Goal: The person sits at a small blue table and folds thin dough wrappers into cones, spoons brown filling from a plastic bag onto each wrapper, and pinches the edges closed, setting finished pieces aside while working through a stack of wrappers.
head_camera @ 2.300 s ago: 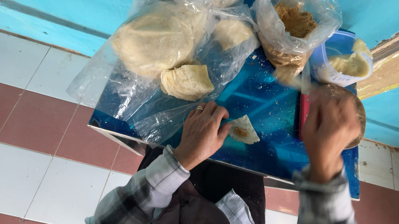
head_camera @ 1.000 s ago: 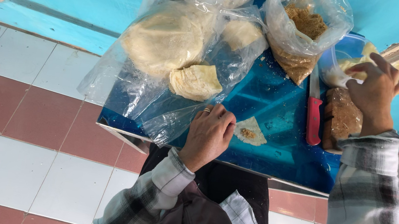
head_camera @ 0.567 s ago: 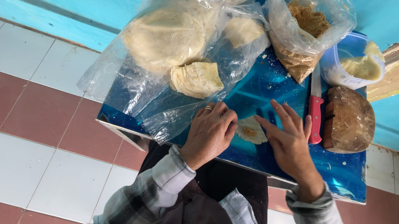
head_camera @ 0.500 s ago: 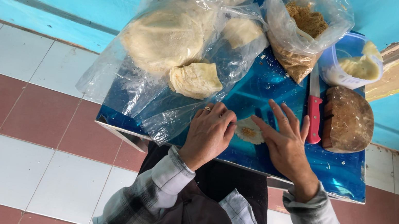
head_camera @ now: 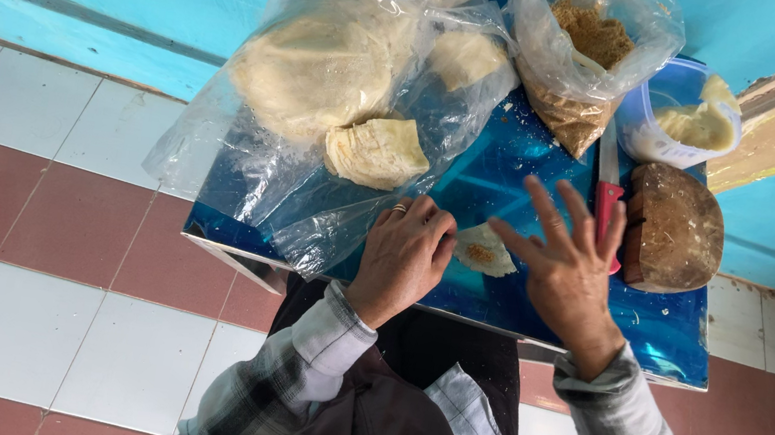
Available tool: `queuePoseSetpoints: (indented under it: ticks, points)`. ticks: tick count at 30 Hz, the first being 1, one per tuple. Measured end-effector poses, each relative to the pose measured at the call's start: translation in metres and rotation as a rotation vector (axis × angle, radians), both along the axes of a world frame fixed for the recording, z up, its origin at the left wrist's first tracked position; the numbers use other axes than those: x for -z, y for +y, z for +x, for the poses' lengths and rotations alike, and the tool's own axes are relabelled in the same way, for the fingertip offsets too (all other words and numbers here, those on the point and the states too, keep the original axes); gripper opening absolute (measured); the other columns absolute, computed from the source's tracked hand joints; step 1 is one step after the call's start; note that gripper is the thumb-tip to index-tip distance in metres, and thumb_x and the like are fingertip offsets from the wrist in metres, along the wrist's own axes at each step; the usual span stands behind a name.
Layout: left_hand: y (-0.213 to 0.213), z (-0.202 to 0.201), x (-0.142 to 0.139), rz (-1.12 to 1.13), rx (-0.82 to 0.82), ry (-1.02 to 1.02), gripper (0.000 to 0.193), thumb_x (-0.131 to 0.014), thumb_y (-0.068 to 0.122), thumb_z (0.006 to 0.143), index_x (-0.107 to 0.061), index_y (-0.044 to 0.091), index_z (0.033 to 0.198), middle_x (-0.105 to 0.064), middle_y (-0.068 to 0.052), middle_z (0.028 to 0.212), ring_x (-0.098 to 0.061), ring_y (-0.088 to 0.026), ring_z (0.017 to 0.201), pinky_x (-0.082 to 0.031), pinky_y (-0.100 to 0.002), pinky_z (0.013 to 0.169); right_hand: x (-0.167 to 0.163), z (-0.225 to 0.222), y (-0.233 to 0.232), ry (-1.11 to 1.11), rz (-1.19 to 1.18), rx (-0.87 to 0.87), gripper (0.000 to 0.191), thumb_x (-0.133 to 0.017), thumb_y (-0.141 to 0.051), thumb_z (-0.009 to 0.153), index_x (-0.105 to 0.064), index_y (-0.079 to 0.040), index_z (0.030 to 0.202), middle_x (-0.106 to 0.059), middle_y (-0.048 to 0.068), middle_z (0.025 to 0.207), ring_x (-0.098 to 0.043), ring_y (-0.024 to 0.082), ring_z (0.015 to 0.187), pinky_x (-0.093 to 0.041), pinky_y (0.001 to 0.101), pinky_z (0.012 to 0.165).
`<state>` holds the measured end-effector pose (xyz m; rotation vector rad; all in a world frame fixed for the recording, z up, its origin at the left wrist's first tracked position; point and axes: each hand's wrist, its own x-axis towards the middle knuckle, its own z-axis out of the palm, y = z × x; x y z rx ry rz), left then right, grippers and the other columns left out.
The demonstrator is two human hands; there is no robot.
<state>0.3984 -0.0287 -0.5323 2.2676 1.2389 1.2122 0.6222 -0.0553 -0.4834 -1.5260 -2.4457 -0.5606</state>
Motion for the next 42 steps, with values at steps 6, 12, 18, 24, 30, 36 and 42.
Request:
queuePoseSetpoints:
  ticks: [6, 12, 18, 24, 30, 36, 42]
  points:
    - [-0.003, -0.001, -0.001, -0.006, -0.009, -0.002, 0.018, -0.077, 0.013, 0.085, -0.061, 0.011, 0.092, -0.057, -0.006, 0.093, -0.063, -0.028, 0.089, -0.048, -0.044, 0.077, -0.002, 0.002, 0.006, -0.151, 0.033, 0.004, 0.052, -0.068, -0.003, 0.089, -0.073, -0.038, 0.126, -0.046, 0.001, 0.163, -0.04, 0.031, 0.149, -0.017, 0.0706, 0.122]
    - [-0.003, -0.001, -0.002, 0.002, -0.005, -0.019, 0.016, -0.076, 0.013, 0.086, -0.061, 0.012, 0.092, -0.057, -0.006, 0.093, -0.063, -0.028, 0.089, -0.048, -0.044, 0.077, 0.002, -0.003, 0.003, -0.057, -0.002, 0.015, 0.058, -0.069, -0.002, 0.084, -0.074, -0.034, 0.132, -0.044, 0.002, 0.162, -0.038, 0.03, 0.15, -0.017, 0.0725, 0.121]
    - [-0.008, 0.002, -0.003, 0.06, -0.052, 0.011, 0.019, -0.076, 0.014, 0.088, -0.059, 0.008, 0.094, -0.056, -0.01, 0.095, -0.061, -0.03, 0.089, -0.047, -0.044, 0.077, -0.009, 0.0, -0.025, 0.264, -0.024, 0.164, 0.034, -0.074, -0.012, 0.089, -0.076, -0.023, 0.121, -0.063, 0.004, 0.131, -0.058, 0.026, 0.122, -0.04, 0.0515, 0.1]
    - [-0.014, 0.01, -0.003, 0.044, -0.082, 0.046, 0.02, -0.075, 0.014, 0.086, -0.057, 0.009, 0.09, -0.057, -0.008, 0.092, -0.062, -0.028, 0.089, -0.046, -0.044, 0.076, 0.008, -0.026, -0.049, 0.449, -0.035, 0.287, 0.017, -0.082, -0.025, 0.084, -0.077, -0.014, 0.096, -0.07, 0.002, 0.094, -0.065, 0.024, 0.091, -0.047, 0.0397, 0.077]
    - [-0.01, 0.015, -0.006, -0.035, -0.031, 0.058, 0.018, -0.073, 0.012, 0.09, -0.055, 0.009, 0.091, -0.059, -0.007, 0.088, -0.062, -0.027, 0.083, -0.045, -0.043, 0.074, 0.008, -0.019, -0.042, 0.698, -0.181, 0.318, 0.013, -0.079, -0.015, 0.088, -0.072, -0.008, 0.096, -0.071, 0.005, 0.091, -0.071, 0.019, 0.079, -0.052, 0.0334, 0.062]
    - [-0.01, 0.015, -0.01, -0.12, 0.052, -0.06, 0.021, -0.074, 0.012, 0.09, -0.056, 0.01, 0.1, -0.066, -0.003, 0.081, -0.067, -0.024, 0.081, -0.045, -0.043, 0.074, 0.019, -0.017, -0.038, 0.953, -0.239, 0.327, 0.03, -0.082, -0.01, 0.085, -0.066, -0.005, 0.11, -0.076, 0.005, 0.093, -0.07, 0.011, 0.078, -0.054, 0.025, 0.065]
    - [-0.011, 0.012, -0.009, -0.087, 0.115, -0.171, 0.027, -0.074, 0.007, 0.089, -0.059, 0.011, 0.11, -0.071, 0.0, 0.088, -0.069, -0.024, 0.088, -0.047, -0.041, 0.076, 0.032, -0.017, -0.034, 1.148, -0.269, 0.352, 0.032, -0.08, -0.004, 0.087, -0.064, -0.005, 0.115, -0.075, 0.005, 0.094, -0.068, 0.007, 0.079, -0.054, 0.0231, 0.068]
